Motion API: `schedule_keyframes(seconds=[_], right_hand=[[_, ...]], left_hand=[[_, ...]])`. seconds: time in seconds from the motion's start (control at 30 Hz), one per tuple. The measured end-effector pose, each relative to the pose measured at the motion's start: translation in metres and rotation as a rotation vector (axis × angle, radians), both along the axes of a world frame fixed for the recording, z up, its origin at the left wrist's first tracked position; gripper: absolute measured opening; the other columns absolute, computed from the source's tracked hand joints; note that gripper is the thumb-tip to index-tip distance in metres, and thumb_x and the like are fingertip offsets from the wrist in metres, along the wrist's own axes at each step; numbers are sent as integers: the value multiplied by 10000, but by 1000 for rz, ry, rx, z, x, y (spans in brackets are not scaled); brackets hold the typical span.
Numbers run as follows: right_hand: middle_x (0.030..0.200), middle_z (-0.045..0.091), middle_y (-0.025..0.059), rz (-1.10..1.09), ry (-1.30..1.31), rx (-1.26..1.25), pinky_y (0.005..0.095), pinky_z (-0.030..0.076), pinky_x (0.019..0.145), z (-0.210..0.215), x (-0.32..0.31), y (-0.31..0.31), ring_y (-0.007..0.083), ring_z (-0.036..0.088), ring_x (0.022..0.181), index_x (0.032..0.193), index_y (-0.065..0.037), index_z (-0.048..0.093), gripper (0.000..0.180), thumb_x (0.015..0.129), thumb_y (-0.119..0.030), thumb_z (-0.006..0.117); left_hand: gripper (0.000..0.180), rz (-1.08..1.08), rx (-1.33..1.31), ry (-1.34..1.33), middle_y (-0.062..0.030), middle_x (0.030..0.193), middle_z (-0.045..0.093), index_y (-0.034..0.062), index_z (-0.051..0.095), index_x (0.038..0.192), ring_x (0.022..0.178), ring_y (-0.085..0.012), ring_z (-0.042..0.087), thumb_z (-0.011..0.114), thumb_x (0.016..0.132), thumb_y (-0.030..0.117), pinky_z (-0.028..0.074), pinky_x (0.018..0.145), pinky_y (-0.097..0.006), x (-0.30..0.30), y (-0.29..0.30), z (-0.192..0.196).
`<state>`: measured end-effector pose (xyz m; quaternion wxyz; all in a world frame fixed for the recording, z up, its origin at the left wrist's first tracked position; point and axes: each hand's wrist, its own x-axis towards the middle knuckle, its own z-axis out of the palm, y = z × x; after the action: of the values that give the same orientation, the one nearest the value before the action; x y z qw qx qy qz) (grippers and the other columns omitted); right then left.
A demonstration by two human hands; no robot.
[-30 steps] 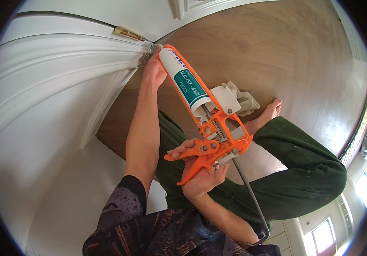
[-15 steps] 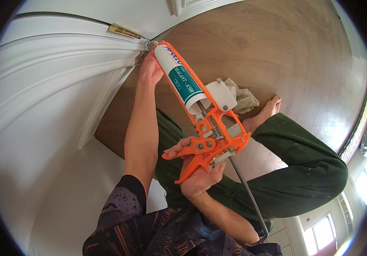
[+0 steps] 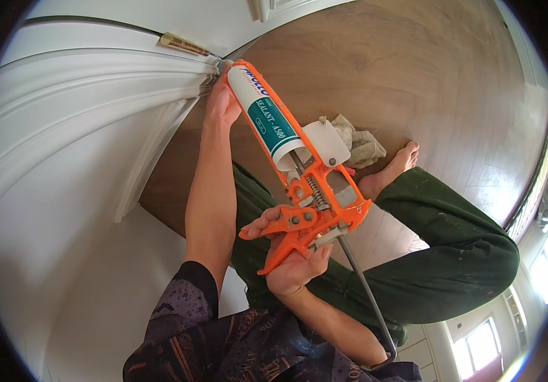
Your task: The person trims the corner near the base of a door frame using a utility knife, applies sealant along the edge using a caulking gun, and smooths the applied sealant with a finger.
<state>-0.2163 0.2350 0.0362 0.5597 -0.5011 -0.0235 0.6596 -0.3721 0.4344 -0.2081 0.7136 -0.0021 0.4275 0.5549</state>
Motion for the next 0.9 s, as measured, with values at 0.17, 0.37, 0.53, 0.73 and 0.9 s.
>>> schedule_keyframes(seconds=[0.17, 0.37, 0.53, 0.73, 0.9], right_hand=[[992, 571, 159, -50, 88, -9, 525, 506, 807, 2, -5, -2, 291, 615, 805, 1180, 42, 521, 993, 832, -853, 268], [958, 569, 160, -80, 142, 20, 526, 497, 800, 2, -14, -3, 300, 605, 792, 1148, 41, 542, 953, 851, -819, 258], [935, 572, 160, -74, 104, 5, 523, 502, 781, 9, -12, 1, 299, 605, 787, 1130, 42, 549, 947, 855, -811, 247], [905, 578, 162, -83, 95, -84, 503, 502, 756, 17, -18, 6, 307, 591, 754, 1077, 32, 523, 991, 812, -879, 238], [907, 577, 160, -91, 86, -100, 502, 500, 759, 22, -15, 10, 305, 588, 749, 1079, 31, 523, 989, 811, -879, 242]], left_hand=[[376, -32, -1, 1, -95, 1114, 688, 73, 640, 1196, 1068, -293, 657, 503, 1048, 390, 545, 951, -447, -3, 3, -6], [383, -36, -14, 42, -109, 1122, 683, 78, 638, 1204, 1084, -331, 652, 514, 1041, 401, 545, 948, -479, -5, -2, -3], [361, -41, 4, 13, -81, 1106, 682, 90, 637, 1211, 1048, -270, 655, 516, 1045, 386, 553, 937, -455, 2, 3, 3], [354, -23, -28, 30, -71, 1094, 685, 85, 642, 1206, 1032, -241, 657, 523, 1045, 377, 560, 924, -436, -4, -2, 5], [357, -18, -24, 24, -79, 1101, 688, 78, 647, 1200, 1036, -246, 661, 531, 1042, 376, 562, 925, -438, 3, 2, 7]])
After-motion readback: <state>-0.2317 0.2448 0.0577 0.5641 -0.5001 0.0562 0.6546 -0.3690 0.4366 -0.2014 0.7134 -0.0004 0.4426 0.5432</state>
